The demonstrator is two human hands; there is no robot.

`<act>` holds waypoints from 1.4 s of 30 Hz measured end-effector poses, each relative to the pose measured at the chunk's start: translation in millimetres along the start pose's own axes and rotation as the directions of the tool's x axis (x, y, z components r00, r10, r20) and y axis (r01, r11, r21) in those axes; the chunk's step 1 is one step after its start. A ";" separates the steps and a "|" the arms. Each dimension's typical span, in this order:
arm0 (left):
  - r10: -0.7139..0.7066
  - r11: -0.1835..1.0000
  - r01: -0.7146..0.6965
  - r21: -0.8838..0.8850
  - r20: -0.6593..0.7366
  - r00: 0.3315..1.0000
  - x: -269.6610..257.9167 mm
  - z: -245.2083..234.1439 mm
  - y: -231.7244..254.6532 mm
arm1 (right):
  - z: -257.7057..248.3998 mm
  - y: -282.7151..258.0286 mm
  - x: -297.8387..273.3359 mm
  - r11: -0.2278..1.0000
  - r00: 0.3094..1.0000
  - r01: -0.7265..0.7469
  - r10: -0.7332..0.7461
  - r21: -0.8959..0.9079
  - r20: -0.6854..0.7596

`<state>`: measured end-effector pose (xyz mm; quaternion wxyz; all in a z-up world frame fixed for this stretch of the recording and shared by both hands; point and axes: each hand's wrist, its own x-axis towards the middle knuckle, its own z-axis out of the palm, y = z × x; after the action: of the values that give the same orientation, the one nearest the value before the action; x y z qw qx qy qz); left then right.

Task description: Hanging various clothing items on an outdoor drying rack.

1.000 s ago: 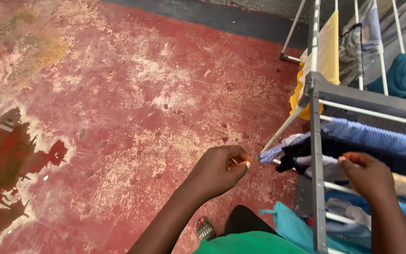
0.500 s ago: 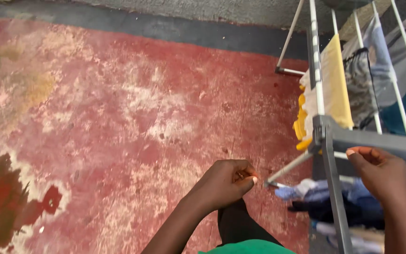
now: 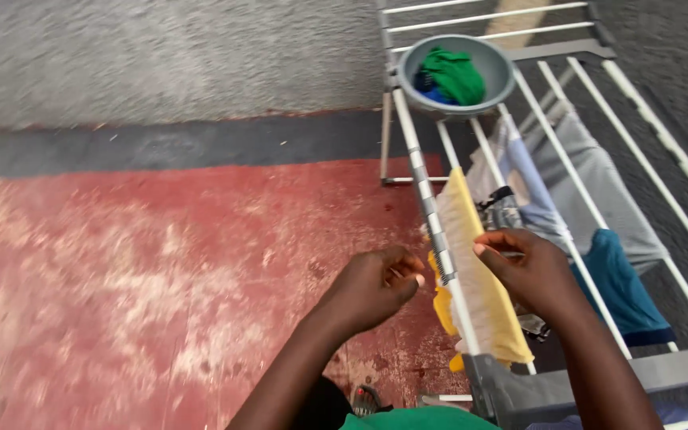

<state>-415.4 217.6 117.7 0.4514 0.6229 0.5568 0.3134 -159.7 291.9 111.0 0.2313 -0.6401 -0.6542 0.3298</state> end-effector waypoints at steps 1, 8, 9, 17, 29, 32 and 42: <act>0.043 0.997 -0.043 -0.066 0.004 0.999 26.4 -4.4 1.0 | -6.1 -16.5 8.8 1.000 1.000 -0.021 0.021 0.020 -0.007; 0.200 0.980 -0.199 -0.022 0.074 0.977 234.5 -34.5 -19.9 | -24.8 5.1 79.5 0.981 0.972 -0.179 0.188 0.078 -0.144; 0.214 0.975 -0.206 -0.088 0.087 0.973 270.5 -37.7 -20.5 | -26.9 11.2 90.3 0.978 0.967 -0.185 0.198 0.097 -0.160; 0.405 0.875 -0.425 0.231 0.131 0.905 505.6 -62.5 3.0 | -31.4 7.8 177.5 0.890 0.847 -0.386 0.446 0.242 -0.289; 0.188 0.507 -0.459 0.730 0.427 0.885 635.2 -71.9 -2.7 | 2.0 -8.5 257.6 0.728 0.670 -0.547 0.677 0.414 -0.304; 0.158 0.369 -0.477 0.798 0.452 0.878 629.6 -76.9 14.9 | 3.8 -15.1 263.2 0.668 0.619 -0.621 0.739 0.410 -0.266; 0.357 0.670 -0.458 0.584 0.287 0.889 600.8 -99.7 78.2 | -11.5 -32.3 251.3 0.665 0.641 -0.607 0.733 0.435 -0.228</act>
<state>-362.0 827.8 161.0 0.1712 0.8683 0.4403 0.1513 -192.0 543.5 112.2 0.3136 -0.8437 -0.2438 0.3611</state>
